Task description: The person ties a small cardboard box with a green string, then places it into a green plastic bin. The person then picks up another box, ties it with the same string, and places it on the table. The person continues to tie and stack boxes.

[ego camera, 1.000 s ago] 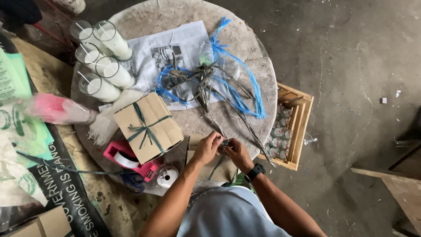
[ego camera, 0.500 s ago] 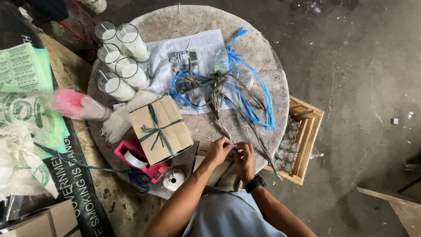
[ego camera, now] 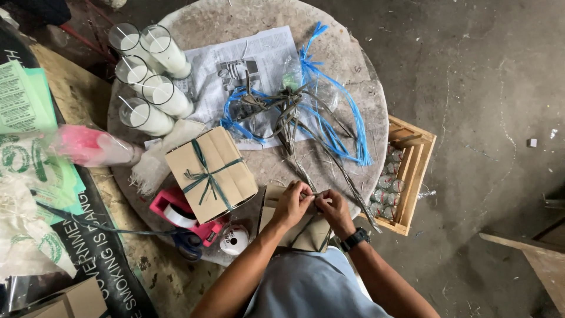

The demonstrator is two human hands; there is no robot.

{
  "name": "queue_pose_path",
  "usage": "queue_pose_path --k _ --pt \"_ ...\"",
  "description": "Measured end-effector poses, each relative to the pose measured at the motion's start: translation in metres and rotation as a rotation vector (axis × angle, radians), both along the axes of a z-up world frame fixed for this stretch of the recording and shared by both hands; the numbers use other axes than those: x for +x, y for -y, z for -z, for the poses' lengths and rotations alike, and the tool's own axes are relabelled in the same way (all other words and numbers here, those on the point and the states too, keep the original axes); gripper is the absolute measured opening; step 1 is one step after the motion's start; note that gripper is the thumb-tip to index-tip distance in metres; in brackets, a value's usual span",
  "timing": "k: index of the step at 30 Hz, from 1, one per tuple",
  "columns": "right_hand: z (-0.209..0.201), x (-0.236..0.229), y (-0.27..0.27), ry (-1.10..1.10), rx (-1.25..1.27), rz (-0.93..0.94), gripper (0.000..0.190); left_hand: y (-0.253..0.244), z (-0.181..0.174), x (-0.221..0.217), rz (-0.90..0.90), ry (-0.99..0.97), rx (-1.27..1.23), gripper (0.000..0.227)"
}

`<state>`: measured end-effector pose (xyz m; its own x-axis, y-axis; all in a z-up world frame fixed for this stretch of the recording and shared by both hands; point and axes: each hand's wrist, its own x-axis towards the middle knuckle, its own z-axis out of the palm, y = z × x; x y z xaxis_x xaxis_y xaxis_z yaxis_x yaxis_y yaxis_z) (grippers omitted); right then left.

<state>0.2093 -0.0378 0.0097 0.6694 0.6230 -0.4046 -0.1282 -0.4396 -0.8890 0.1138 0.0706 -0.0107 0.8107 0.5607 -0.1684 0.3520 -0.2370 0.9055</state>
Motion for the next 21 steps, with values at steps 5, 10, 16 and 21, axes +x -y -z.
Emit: queue_pose_path --k 5,10,16,21 --pt "-0.013 -0.004 -0.002 -0.408 -0.090 0.101 0.011 0.008 -0.026 -0.012 -0.065 0.147 0.185 0.011" --pt "-0.027 -0.012 -0.009 -0.551 -0.008 0.203 0.010 0.012 -0.021 -0.022 -0.045 0.123 0.304 0.009" --pt "-0.035 -0.014 -0.011 -0.544 0.042 0.117 0.015 0.014 -0.026 -0.026 -0.046 -0.049 0.389 0.013" --pt "-0.034 -0.016 -0.008 -0.434 0.003 0.041 0.017 0.013 -0.030 -0.029 -0.050 -0.092 0.463 0.016"
